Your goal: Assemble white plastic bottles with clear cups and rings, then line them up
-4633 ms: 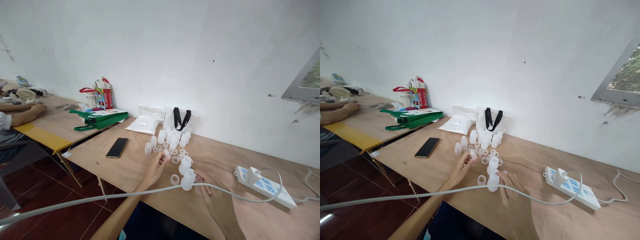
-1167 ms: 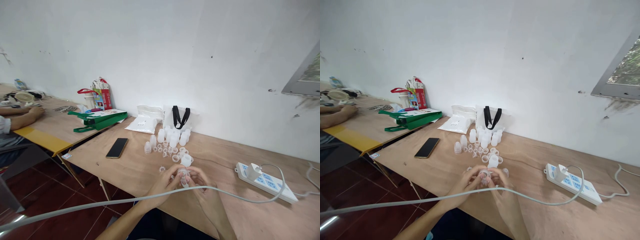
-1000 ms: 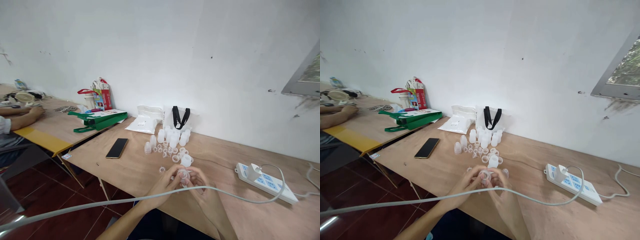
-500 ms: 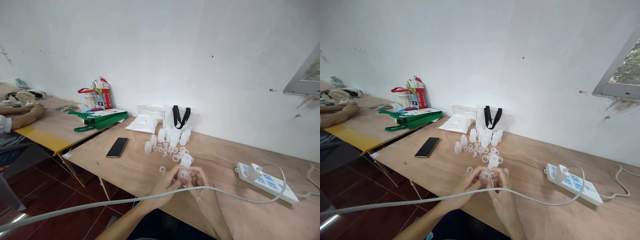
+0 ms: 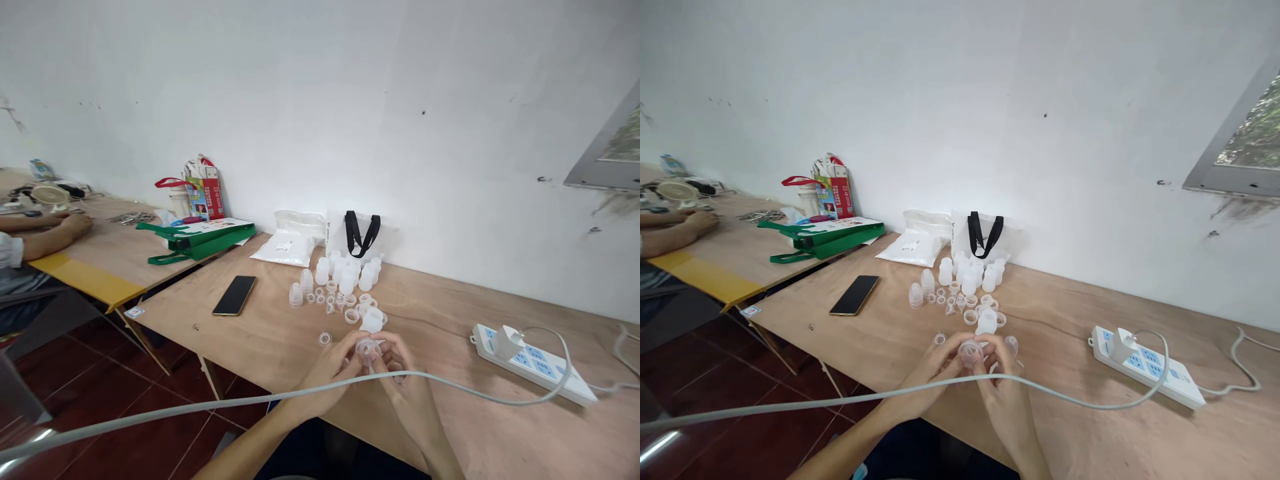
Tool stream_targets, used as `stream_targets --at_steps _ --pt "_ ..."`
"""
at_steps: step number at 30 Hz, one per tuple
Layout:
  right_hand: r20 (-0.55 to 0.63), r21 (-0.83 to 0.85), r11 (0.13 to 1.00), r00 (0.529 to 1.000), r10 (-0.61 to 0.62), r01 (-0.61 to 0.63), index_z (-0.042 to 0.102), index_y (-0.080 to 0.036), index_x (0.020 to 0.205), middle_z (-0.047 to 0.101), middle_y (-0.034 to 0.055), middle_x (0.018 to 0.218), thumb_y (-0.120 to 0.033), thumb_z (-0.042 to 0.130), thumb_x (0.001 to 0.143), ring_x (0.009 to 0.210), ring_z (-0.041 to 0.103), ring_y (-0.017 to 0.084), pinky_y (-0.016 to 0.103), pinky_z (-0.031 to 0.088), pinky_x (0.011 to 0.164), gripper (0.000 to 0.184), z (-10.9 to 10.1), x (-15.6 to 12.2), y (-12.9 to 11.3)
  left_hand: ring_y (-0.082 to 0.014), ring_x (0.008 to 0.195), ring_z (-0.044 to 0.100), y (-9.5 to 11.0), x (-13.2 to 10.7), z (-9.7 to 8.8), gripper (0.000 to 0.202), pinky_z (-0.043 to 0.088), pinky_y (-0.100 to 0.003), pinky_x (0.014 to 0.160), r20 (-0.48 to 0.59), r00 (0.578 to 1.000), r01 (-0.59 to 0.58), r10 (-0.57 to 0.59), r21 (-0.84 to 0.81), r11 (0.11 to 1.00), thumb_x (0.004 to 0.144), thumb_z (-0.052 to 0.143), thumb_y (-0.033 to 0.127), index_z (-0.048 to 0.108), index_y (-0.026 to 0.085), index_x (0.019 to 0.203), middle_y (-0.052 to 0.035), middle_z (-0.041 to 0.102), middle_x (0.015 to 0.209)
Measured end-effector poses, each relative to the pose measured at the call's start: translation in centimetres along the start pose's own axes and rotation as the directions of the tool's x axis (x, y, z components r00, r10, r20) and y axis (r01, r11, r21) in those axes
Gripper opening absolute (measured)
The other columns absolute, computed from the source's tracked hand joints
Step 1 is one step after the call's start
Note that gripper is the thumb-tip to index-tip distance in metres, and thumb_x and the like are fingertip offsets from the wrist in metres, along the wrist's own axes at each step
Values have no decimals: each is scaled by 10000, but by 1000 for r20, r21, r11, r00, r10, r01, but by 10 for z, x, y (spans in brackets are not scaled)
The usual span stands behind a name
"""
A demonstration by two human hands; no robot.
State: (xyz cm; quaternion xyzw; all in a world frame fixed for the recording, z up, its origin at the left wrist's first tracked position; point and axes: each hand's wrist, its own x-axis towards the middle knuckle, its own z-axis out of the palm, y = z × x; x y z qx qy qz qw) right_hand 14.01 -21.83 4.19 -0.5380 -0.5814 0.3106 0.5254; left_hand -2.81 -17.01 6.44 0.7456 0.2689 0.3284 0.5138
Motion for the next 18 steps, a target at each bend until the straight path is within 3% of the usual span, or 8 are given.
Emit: stream_targets --at_steps 7,10,14,18 --pt "20 18 1000 1000 1 -2 625 -260 1156 722 53 976 -515 597 973 813 694 205 294 574 698 315 0 1 -2 -190 877 620 -5 1 -1 490 474 -276 769 6 1000 -14 13 33 999 1053 414 555 618 215 1342 -55 699 1018" --pt "-16 -39 999 1000 -14 14 640 -246 1121 699 26 844 -522 593 972 733 663 189 277 547 655 317 3 -1 0 -202 923 621 -5 0 0 486 479 -290 819 8 1000 -14 13 68 998 1059 392 551 615 222 1340 -54 699 1026" --pt "-70 -98 995 997 -37 30 650 -238 1067 621 -10 682 -541 559 983 649 612 180 267 508 607 328 5 -2 1 -173 826 598 -4 -1 0 487 473 -281 774 26 999 19 -22 120 993 1072 342 538 560 228 1378 -35 676 972" --pt "-37 -137 990 998 -48 42 656 -262 1091 706 42 896 -551 549 983 740 657 194 280 537 642 326 4 0 -1 -170 825 591 -3 -1 -1 465 466 -279 780 21 1000 4 -7 142 990 1078 334 518 571 211 1334 -39 667 983"
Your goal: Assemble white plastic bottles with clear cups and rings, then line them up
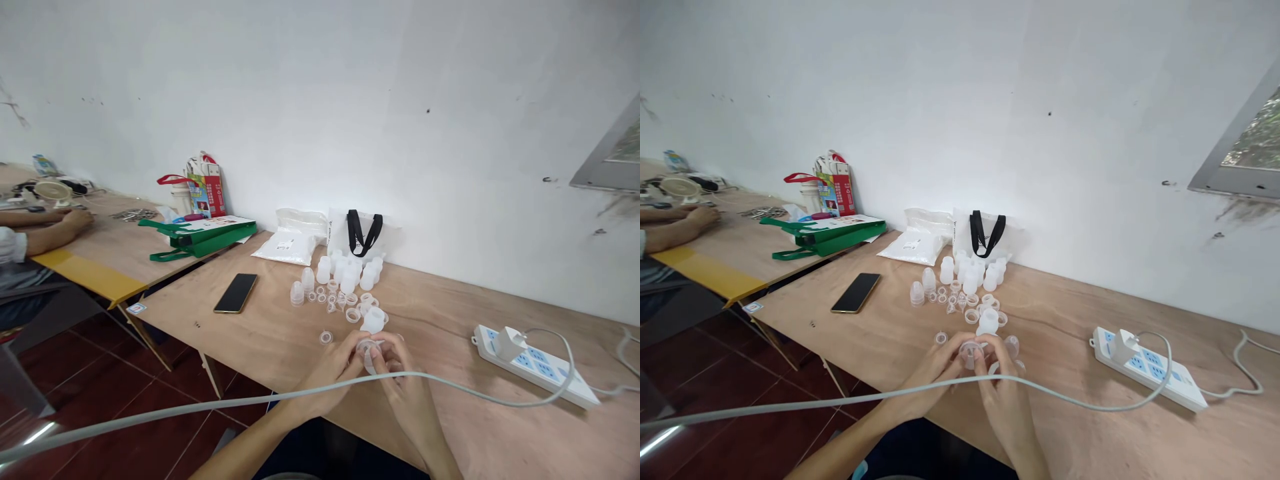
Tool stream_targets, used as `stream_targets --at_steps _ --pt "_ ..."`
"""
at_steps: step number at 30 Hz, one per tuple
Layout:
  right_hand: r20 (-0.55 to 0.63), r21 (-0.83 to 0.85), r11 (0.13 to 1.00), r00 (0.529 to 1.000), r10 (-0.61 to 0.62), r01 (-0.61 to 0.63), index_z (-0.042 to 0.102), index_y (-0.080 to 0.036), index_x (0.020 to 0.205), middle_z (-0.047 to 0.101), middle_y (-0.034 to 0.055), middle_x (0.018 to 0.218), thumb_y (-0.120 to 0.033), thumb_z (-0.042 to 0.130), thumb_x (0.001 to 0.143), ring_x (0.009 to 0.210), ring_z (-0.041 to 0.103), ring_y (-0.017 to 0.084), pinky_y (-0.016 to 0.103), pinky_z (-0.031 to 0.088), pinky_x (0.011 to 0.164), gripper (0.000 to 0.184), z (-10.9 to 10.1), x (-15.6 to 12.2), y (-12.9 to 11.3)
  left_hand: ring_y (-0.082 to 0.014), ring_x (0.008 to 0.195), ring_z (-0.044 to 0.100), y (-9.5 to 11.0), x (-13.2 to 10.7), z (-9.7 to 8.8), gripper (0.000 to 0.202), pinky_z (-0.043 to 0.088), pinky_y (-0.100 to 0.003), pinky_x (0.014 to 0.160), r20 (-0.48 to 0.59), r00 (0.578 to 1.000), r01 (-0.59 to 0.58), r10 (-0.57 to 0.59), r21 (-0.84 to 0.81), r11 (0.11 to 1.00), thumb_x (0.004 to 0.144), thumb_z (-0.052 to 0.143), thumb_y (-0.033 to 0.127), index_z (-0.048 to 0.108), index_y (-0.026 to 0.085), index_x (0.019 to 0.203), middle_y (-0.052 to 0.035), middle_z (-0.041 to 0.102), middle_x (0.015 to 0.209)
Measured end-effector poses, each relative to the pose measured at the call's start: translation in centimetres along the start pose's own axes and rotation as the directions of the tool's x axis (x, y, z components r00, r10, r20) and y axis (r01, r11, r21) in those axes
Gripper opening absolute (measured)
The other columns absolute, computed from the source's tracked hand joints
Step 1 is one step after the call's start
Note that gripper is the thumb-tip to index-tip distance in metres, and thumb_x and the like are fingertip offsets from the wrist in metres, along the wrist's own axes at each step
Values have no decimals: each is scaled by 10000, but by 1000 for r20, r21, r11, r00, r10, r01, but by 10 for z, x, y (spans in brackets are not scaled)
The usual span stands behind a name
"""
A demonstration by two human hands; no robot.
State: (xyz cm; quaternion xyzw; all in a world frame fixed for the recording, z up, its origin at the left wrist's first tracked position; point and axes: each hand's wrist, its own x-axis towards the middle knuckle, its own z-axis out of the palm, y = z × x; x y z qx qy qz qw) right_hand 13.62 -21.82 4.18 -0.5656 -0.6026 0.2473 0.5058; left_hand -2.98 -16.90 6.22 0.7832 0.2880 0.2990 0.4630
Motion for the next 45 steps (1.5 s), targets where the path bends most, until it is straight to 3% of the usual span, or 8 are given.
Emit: stream_targets --at_steps 3,11,15,22,25,32,39,45 --pt "20 -4 1000 1000 -3 3 654 -273 1057 719 62 1001 -540 542 989 824 685 207 299 565 707 298 -1 1 0 -185 881 598 1 0 -1 467 467 -292 848 -22 999 -31 32 20 999 1075 342 519 591 205 1314 -48 677 990" --pt "-16 -148 988 999 -42 40 581 -264 877 644 6 742 -529 507 996 619 601 173 277 486 589 301 3 -2 4 -183 867 607 1 0 1 487 459 -279 822 22 1000 -14 13 39 999 1076 313 542 600 214 1293 -42 704 1010" --pt "-33 -224 973 997 -70 60 566 -265 846 627 -4 717 -522 516 990 605 573 170 282 467 593 299 0 -1 4 -187 883 622 0 1 2 491 454 -284 821 35 999 -1 -1 57 998 1079 298 545 593 220 1298 -47 706 1054" --pt "161 -2 1000 986 -30 31 619 -256 974 720 31 877 -545 541 990 770 681 193 284 540 652 300 -18 5 2 -178 822 601 3 1 3 513 448 -294 800 53 998 17 -21 77 997 1091 244 539 570 214 1317 -30 661 927" --pt "107 -20 1000 994 -22 24 621 -259 975 727 37 898 -567 535 988 786 685 203 296 546 668 320 -16 5 -1 -178 844 604 3 1 2 504 449 -298 827 48 999 2 -5 75 997 1096 233 525 573 226 1316 -25 661 928" --pt "16 -166 982 996 -86 87 564 -272 870 659 2 736 -499 492 1016 636 608 178 280 486 613 279 1 -2 1 -176 916 620 0 2 -1 470 448 -293 880 55 998 -35 31 92 995 1104 235 483 610 221 1210 -29 696 1046" --pt "-134 -421 891 959 -248 171 544 -276 794 621 5 620 -454 479 999 545 589 198 310 410 557 279 11 -2 11 -183 895 628 5 2 -3 444 462 -290 875 23 999 -49 47 116 992 1099 284 468 644 238 1221 -36 716 1035" --pt "23 -325 941 996 -89 92 611 -307 978 705 -4 776 -507 463 1012 572 609 188 310 482 594 251 2 2 12 -217 1022 652 9 0 -7 437 485 -331 942 57 998 -25 21 74 997 1088 314 490 576 255 1348 -56 714 1115"
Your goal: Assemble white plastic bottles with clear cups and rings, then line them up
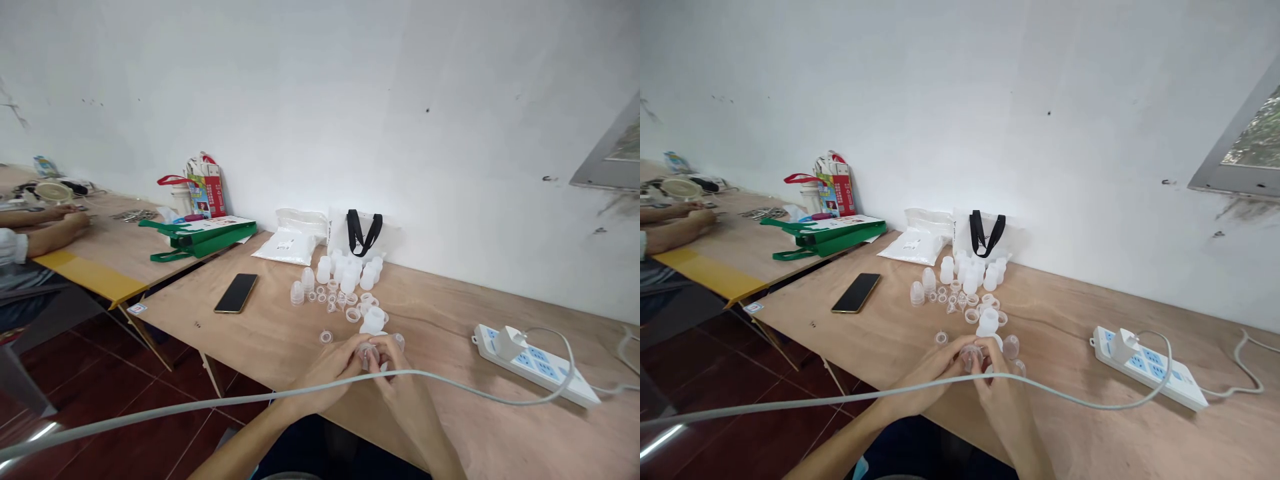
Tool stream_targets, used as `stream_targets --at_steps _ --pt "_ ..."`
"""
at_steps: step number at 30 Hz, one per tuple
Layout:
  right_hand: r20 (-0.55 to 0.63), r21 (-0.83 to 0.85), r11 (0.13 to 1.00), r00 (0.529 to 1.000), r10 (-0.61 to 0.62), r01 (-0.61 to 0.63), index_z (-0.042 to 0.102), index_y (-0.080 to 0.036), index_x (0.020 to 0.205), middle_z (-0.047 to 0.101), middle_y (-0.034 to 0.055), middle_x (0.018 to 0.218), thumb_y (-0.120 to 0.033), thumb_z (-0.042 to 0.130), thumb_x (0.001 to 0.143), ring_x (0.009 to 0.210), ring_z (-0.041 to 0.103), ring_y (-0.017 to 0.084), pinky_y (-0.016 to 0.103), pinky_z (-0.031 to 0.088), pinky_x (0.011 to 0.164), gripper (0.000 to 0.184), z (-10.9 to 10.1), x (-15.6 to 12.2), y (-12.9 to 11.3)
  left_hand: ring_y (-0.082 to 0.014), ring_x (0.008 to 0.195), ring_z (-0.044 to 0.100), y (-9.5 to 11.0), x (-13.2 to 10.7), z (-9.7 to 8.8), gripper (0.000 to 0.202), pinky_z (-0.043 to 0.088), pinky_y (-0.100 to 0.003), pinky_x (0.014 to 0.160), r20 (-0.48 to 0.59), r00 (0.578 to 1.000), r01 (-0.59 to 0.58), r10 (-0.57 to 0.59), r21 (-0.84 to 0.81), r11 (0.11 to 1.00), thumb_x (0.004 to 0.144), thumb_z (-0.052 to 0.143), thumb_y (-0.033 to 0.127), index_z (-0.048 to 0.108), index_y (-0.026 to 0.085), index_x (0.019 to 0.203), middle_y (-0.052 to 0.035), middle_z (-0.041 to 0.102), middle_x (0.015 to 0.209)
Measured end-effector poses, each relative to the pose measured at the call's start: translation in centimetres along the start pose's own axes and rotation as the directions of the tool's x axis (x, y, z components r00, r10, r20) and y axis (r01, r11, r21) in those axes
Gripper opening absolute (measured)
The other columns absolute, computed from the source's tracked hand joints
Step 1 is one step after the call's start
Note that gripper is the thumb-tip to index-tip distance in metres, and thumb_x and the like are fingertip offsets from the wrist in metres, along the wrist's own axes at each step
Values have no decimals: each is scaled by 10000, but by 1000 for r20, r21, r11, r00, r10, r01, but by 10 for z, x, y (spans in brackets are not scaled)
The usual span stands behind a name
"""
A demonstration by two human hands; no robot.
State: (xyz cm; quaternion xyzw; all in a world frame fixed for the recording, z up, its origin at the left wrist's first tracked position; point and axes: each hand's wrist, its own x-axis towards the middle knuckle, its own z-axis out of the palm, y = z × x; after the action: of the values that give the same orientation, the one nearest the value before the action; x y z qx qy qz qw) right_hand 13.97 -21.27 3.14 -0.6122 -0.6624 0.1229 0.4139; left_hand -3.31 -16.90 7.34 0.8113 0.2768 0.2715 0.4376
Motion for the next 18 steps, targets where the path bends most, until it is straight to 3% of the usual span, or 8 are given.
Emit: stream_targets --at_steps 4,9,13,18 --pt "-28 -34 999 999 23 -24 608 -302 945 678 -15 736 -497 502 994 558 592 183 294 451 563 227 -5 0 -1 -223 969 656 -2 -1 5 440 489 -328 897 -11 1000 0 0 8 1000 1081 323 507 569 241 1331 -69 718 1117" --pt "-16 -38 999 1000 -18 18 566 -290 880 675 -10 722 -441 484 997 562 594 188 295 437 561 208 -6 0 -1 -226 934 638 -7 -3 8 394 459 -324 855 -2 997 82 -82 109 991 1082 318 501 530 222 1262 -61 706 1068" --pt "7 -96 995 999 -35 35 526 -293 889 665 -3 733 -390 440 998 606 613 212 306 433 582 169 -6 -1 2 -217 908 616 -7 -3 9 292 424 -306 806 34 995 82 -91 208 975 1089 317 426 515 230 1178 -46 683 1065" --pt "-42 -191 976 993 -113 103 492 -279 900 637 12 774 -246 400 950 625 602 207 313 436 641 110 -1 -5 -3 -199 783 555 -5 -5 16 154 369 -289 713 -13 993 111 -113 335 936 1064 387 326 510 236 1081 -12 632 905"
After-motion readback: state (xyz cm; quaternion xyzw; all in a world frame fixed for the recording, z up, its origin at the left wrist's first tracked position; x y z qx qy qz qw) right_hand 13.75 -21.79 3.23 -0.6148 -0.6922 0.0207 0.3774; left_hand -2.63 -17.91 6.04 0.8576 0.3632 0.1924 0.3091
